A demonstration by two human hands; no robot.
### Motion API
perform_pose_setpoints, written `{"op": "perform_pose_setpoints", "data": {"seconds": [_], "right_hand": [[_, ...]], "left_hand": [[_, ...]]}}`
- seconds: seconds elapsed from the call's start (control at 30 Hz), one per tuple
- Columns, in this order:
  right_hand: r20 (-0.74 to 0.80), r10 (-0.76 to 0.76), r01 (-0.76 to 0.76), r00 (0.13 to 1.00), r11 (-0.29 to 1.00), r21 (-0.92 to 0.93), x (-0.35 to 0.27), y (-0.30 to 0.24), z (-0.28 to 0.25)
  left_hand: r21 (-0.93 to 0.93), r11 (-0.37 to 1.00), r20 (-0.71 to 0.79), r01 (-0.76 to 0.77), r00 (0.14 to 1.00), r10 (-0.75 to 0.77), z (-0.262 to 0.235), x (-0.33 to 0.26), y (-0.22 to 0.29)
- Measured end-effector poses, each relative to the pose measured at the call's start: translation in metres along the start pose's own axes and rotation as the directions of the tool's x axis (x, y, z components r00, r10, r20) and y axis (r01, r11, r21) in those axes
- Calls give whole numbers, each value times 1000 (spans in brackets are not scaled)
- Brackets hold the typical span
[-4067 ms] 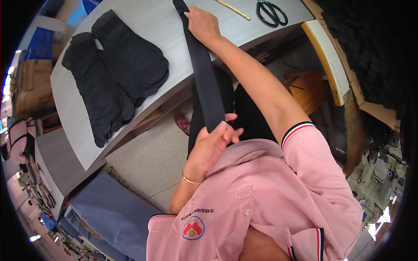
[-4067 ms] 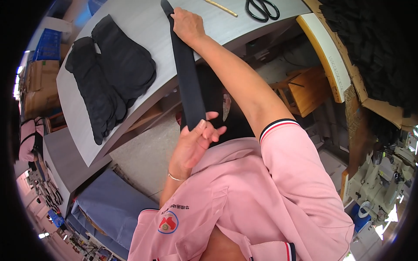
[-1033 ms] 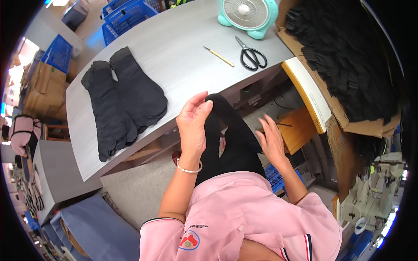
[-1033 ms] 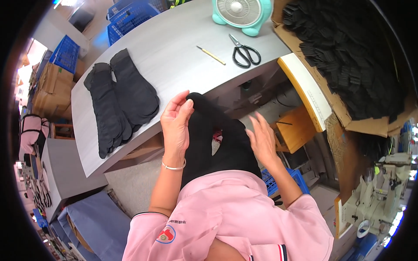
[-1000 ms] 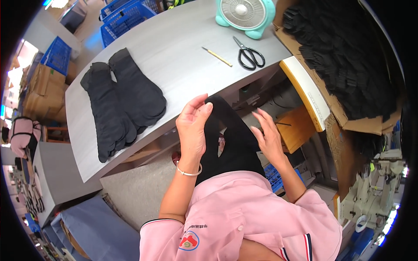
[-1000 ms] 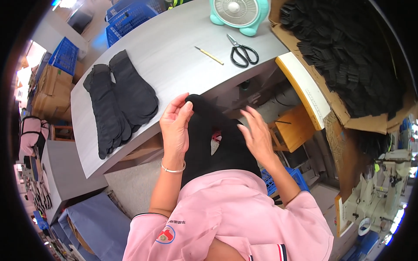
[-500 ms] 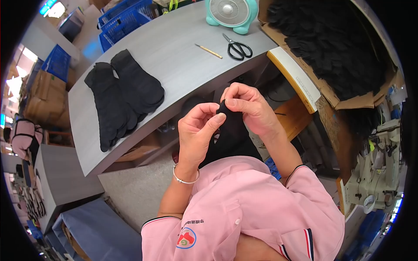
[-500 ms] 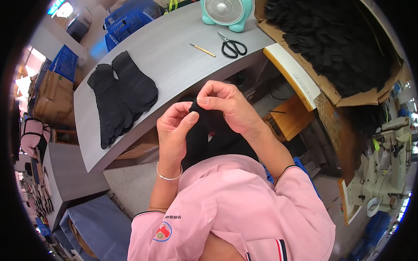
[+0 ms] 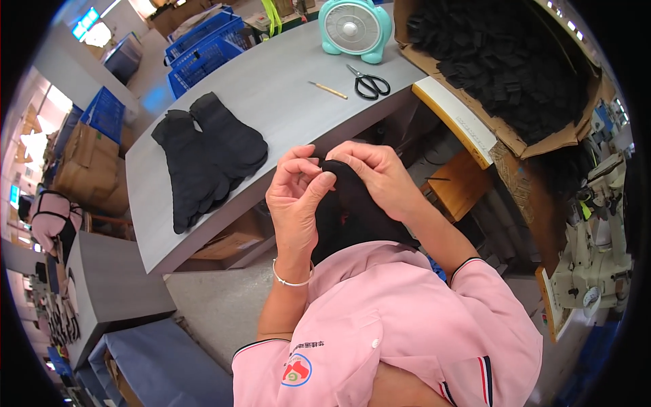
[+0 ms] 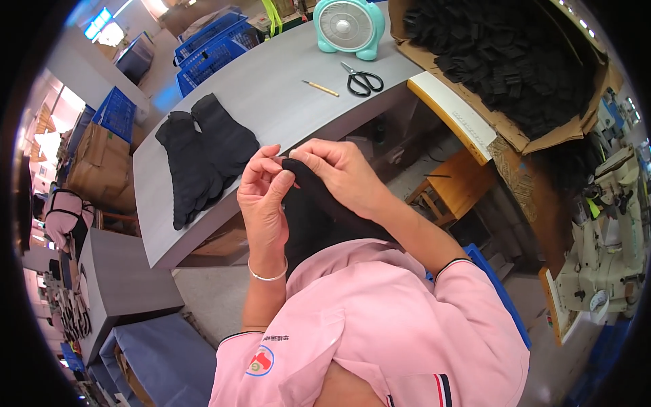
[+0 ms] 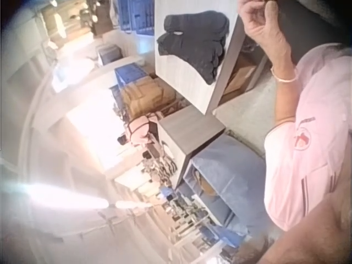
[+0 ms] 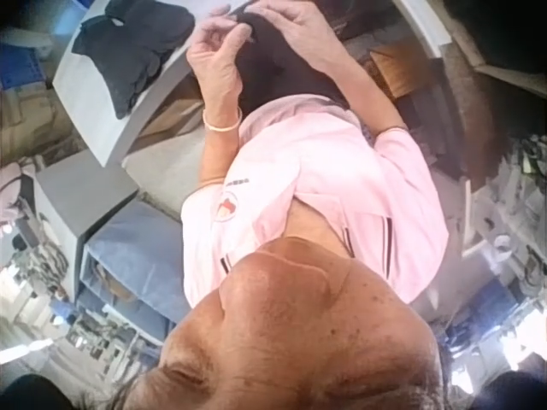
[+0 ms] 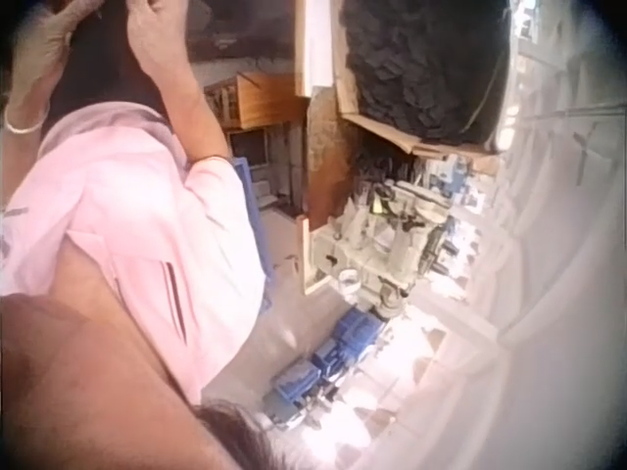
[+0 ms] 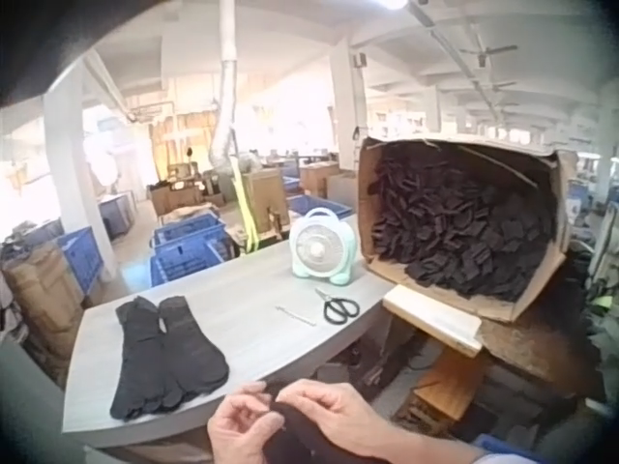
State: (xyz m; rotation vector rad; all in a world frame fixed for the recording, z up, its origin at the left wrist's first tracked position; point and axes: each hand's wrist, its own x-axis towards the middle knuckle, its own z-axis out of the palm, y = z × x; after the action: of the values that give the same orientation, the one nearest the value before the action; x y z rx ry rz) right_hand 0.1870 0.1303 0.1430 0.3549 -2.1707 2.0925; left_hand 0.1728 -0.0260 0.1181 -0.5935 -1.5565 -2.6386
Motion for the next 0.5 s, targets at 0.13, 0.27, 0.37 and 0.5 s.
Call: {"op": "perform_pose_setpoints", "data": {"seconds": [0.13,0.27,0.37,0.5], "right_hand": [[-166,-66,75,984,996,44,-4,14,18],[-325,-109,114,939,994,-6,7,26,28],[-249,-111,89,962,991,-100,19,34,25],[-150,-106,55,983,949,-310,56,52,24]], "left_hand": [[-119,987,-57,106,992,-113,6,-6,-7],[-348,892,44,288,956,-291,0,3,-17],[-313,931,-72,188,973,-221,-12,21,-31],[-343,924,-66,167,977,-201,-38,51,-48]]}}
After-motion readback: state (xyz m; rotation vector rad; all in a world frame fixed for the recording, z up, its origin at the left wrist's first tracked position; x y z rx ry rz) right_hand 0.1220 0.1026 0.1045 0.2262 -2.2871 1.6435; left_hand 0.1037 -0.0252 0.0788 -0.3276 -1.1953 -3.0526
